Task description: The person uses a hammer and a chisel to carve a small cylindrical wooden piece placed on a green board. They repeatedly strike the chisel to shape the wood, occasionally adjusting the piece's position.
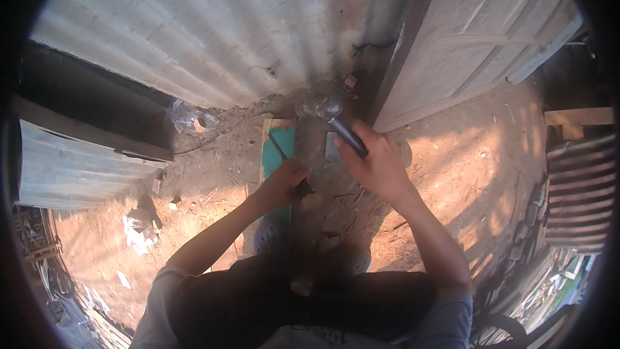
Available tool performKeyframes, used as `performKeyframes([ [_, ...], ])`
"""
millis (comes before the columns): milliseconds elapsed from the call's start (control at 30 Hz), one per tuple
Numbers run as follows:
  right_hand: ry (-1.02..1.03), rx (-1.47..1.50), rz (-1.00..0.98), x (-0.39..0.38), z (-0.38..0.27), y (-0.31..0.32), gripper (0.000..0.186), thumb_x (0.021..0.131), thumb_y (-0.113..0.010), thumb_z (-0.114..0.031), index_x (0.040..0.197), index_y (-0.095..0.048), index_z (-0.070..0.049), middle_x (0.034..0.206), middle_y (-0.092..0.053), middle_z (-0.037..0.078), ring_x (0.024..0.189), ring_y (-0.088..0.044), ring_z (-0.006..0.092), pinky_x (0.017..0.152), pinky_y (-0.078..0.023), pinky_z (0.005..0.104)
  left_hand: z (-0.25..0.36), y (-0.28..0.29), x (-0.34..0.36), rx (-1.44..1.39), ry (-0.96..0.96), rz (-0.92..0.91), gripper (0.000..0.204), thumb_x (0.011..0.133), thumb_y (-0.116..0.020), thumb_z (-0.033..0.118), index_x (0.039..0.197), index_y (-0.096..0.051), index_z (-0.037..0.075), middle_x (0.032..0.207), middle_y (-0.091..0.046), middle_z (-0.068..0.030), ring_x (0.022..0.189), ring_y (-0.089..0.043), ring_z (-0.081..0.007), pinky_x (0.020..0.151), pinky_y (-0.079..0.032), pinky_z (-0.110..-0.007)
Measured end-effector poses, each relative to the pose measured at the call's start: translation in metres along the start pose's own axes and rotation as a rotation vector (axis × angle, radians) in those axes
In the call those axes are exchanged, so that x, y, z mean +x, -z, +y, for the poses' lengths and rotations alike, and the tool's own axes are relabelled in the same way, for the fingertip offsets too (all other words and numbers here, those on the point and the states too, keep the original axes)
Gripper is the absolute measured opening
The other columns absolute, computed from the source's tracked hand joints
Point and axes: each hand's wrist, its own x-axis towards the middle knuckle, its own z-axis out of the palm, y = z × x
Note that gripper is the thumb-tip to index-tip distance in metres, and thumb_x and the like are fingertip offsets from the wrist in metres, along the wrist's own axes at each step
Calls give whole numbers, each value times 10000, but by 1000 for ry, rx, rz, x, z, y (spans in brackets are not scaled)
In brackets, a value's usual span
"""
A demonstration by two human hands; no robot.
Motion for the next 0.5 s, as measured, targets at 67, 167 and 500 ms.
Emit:
performKeyframes([
  [67, 13, 4, -21, -7, 10, -1, 224, 898, -626, -154, 769, -521, -3, 552, -409, 31, 519, -354, 79, 462, -312, 282, -1, -4, -14, 91, -7, -65, 423, 600, -719, 49, 974, -522, 30, 949, -524, -135, 1002, -497, -346, 1003, -338, -490],
  [167, -56, 13, -147, -18, 31, 0, 243, 888, -636, -155, 739, -534, 8, 553, -438, 52, 508, -392, 101, 471, -339, 305, 3, 3, -27, 82, -13, -123, 467, 593, -735, 33, 1015, -534, 18, 1044, -512, -154, 1098, -484, -345, 1096, -284, -495],
  [500, 127, -89, -289, -54, 76, -23, 168, 776, -695, -110, 867, -634, 18, 651, -596, 186, 589, -613, 327, 559, -460, 388, 23, 5, -57, 15, 231, 110, 437, 692, -770, 97, 1102, -623, 130, 1349, -311, -229, 1295, -323, -447, 1079, -310, -504],
])
